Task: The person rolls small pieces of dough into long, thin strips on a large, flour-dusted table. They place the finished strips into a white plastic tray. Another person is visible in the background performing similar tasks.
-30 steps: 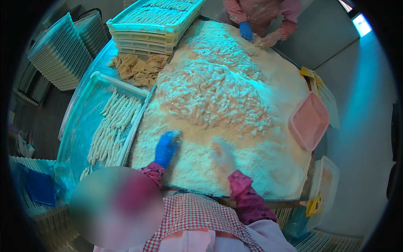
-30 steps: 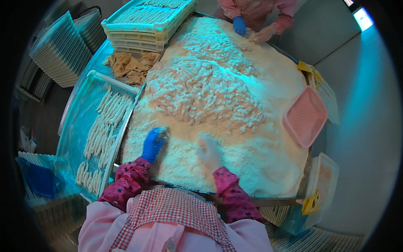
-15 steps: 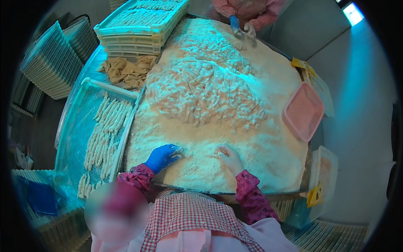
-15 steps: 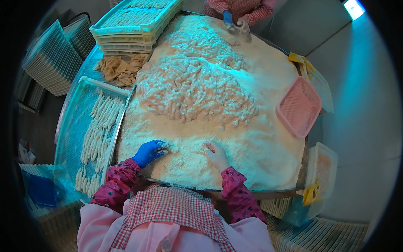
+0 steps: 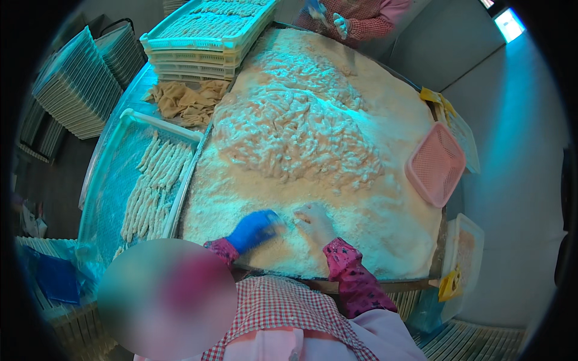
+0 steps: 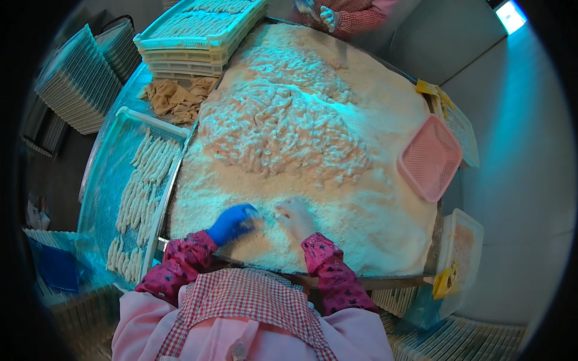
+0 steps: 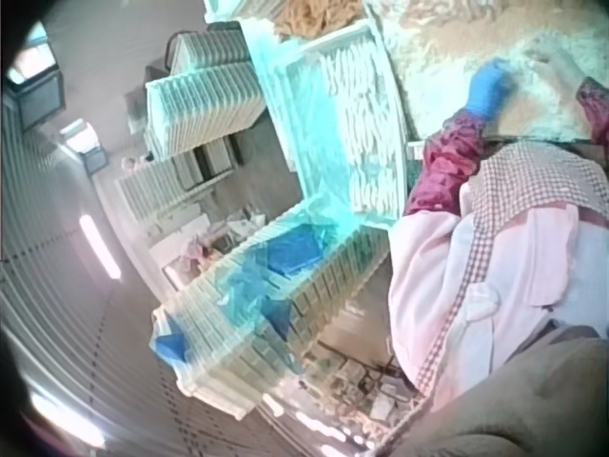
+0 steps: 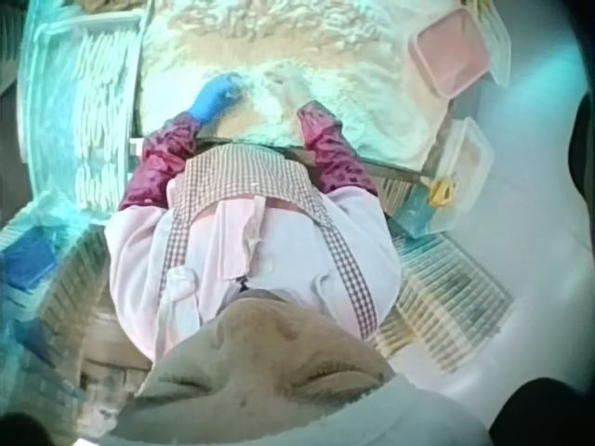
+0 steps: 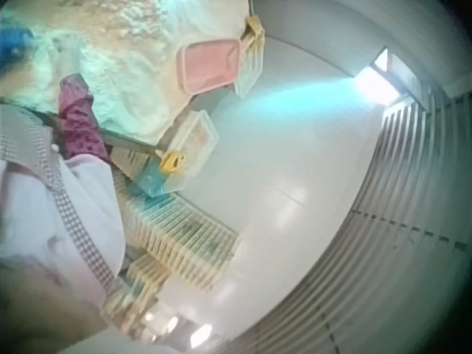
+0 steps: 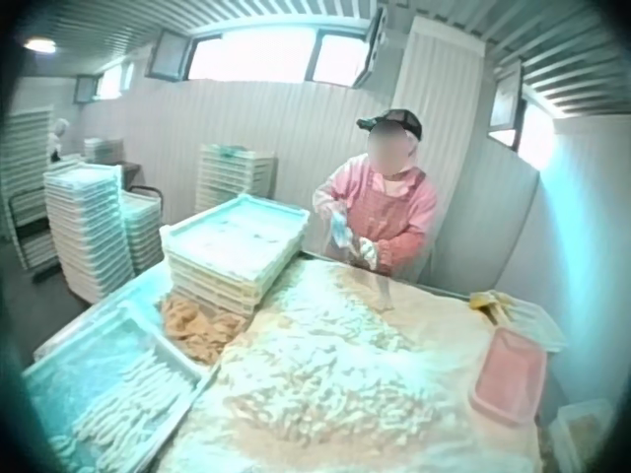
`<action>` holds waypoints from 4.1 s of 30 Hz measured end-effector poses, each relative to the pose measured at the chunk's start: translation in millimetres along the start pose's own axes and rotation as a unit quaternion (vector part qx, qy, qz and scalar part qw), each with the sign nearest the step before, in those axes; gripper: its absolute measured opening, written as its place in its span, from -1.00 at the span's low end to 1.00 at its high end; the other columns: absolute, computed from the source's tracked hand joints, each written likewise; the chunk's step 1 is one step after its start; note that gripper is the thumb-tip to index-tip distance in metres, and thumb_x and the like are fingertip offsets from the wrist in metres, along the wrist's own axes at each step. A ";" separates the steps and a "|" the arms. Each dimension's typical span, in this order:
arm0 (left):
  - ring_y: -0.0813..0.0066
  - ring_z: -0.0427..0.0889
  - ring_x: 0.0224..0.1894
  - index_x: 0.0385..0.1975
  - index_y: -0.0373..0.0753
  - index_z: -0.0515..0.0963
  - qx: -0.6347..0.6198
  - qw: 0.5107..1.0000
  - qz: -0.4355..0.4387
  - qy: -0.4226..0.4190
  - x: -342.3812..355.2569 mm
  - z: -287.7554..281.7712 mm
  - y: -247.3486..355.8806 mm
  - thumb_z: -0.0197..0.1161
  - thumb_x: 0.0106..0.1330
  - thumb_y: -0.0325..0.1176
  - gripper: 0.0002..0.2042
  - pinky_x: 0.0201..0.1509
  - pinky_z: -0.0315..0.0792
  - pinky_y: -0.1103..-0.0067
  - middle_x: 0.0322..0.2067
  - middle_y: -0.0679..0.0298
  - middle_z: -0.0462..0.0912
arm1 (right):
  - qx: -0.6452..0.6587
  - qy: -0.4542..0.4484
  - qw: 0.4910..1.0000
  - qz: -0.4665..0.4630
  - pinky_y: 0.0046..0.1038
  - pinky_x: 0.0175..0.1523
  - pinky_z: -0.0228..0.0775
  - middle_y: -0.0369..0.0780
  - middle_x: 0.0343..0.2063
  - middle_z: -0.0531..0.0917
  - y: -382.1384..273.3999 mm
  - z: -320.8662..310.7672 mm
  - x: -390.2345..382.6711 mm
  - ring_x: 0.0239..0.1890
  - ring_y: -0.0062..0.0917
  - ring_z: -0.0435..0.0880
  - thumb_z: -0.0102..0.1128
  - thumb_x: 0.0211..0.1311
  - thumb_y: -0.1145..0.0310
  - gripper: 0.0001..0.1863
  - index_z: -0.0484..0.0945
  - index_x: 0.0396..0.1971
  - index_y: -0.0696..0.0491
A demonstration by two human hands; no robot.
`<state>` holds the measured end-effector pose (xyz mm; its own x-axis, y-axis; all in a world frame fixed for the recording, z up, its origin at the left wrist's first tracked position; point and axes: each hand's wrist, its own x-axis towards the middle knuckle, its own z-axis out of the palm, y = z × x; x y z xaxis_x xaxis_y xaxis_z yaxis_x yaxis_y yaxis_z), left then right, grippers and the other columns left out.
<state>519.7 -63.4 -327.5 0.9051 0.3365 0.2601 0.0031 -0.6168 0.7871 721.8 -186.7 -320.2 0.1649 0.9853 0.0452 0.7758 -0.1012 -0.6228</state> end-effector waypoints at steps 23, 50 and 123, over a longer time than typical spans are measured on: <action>0.25 0.09 0.30 0.28 -0.20 0.01 -0.665 0.595 0.119 0.436 56.6 62.5 97.3 -0.20 0.36 -0.04 -0.44 0.33 -0.03 0.32 0.26 0.17 0.11 | 0.087 0.240 0.953 -0.166 -0.21 0.32 -0.13 -0.01 0.23 0.15 -119.7 19.8 14.6 0.31 -0.13 0.05 -0.28 0.30 0.19 -0.50 0.25 0.17 0.10; 0.79 0.16 -0.80 -0.05 -0.25 0.41 -0.517 0.686 -0.366 0.359 -29.6 -51.6 -5.7 -0.05 0.36 -0.10 -0.63 -0.76 0.05 0.81 -0.75 0.54 0.23 | 0.088 -0.049 0.982 -0.158 -0.40 0.07 0.25 -0.12 -0.16 0.50 -63.3 37.3 -23.6 -0.01 -0.39 0.44 0.02 0.15 0.43 -0.71 0.44 -0.10 0.11; 0.31 0.49 -0.08 -0.04 -0.08 0.50 -0.211 0.606 -0.638 0.425 -430.1 -253.4 -51.8 0.07 0.20 0.05 -0.56 -0.07 0.40 0.32 -0.07 0.29 0.50 | 0.171 0.146 0.967 0.117 -0.60 -0.34 0.31 -0.36 -0.55 0.51 76.8 -113.9 221.2 -0.48 -0.70 0.45 0.27 -0.13 0.45 -0.84 0.49 -0.49 0.11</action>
<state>22.5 4.1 -338.5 -0.2672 0.7042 -0.6578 0.1995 0.7083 0.6771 887.2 7.7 -269.1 0.5158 0.8546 0.0596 0.4575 -0.2160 -0.8626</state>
